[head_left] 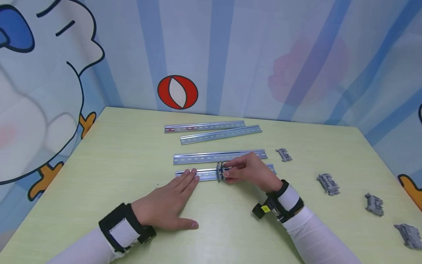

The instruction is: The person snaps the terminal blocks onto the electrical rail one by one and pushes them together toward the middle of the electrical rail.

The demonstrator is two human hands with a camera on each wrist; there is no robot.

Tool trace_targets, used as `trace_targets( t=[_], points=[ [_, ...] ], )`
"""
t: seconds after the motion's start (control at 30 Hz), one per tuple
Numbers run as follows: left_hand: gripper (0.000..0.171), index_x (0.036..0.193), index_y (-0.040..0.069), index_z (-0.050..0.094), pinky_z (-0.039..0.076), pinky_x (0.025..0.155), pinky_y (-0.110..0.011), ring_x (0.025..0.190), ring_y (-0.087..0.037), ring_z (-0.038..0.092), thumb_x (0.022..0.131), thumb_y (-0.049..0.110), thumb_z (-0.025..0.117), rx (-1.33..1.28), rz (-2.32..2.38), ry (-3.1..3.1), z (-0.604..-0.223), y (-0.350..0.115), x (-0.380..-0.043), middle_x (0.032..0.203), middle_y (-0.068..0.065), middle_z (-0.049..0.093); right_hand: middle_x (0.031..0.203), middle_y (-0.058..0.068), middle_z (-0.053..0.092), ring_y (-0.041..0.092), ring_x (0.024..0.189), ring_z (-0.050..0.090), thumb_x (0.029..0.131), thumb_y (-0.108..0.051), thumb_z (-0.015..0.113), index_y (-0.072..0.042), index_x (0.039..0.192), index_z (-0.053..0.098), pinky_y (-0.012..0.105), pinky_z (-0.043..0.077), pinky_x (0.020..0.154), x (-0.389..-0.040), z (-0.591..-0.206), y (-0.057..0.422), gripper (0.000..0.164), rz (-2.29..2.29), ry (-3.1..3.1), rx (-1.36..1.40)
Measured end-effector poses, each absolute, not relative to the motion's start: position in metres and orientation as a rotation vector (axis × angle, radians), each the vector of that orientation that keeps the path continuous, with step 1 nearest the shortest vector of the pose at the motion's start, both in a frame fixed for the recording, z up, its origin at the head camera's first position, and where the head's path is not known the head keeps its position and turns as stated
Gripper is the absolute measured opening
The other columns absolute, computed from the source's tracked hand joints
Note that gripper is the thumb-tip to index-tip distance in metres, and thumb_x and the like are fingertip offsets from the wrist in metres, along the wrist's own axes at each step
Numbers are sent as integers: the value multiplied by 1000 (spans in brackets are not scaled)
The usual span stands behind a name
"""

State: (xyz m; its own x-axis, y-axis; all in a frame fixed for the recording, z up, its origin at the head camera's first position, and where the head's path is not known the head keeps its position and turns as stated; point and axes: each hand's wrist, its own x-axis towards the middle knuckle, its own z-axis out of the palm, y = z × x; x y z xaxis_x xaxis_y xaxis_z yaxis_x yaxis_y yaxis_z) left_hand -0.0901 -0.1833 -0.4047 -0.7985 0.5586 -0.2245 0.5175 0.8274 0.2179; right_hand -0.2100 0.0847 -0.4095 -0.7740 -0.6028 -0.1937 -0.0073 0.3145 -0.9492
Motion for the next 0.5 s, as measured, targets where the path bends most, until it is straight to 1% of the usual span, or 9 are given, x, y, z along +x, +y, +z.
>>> trace_targets(
  t=[0.2, 0.37, 0.5],
  points=[
    [109, 157, 6, 8, 14, 120, -40, 150, -25, -3, 84, 76, 49, 825, 216, 2725, -405, -184, -91, 164, -11, -2, 98, 15, 74, 28, 88, 73, 85, -17, 76, 0, 116, 70, 36, 57, 82, -208, -412, 82, 35, -1499, 2040, -506],
    [109, 157, 6, 8, 14, 120, -40, 151, -25, -2, 83, 77, 48, 828, 209, 2730, -406, -184, -91, 164, -11, -2, 97, 11, 75, 26, 87, 73, 84, -21, 77, -4, 115, 72, 34, 57, 82, -206, -413, 80, 35, -1498, 2051, -502],
    [110, 157, 6, 8, 15, 120, -40, 151, -24, -2, 83, 77, 48, 829, 205, 2733, -406, -184, -91, 164, -11, -2, 98, 11, 75, 26, 89, 73, 85, -22, 76, -4, 116, 72, 35, 57, 82, -206, -412, 80, 36, -1493, 2043, -505]
  ],
)
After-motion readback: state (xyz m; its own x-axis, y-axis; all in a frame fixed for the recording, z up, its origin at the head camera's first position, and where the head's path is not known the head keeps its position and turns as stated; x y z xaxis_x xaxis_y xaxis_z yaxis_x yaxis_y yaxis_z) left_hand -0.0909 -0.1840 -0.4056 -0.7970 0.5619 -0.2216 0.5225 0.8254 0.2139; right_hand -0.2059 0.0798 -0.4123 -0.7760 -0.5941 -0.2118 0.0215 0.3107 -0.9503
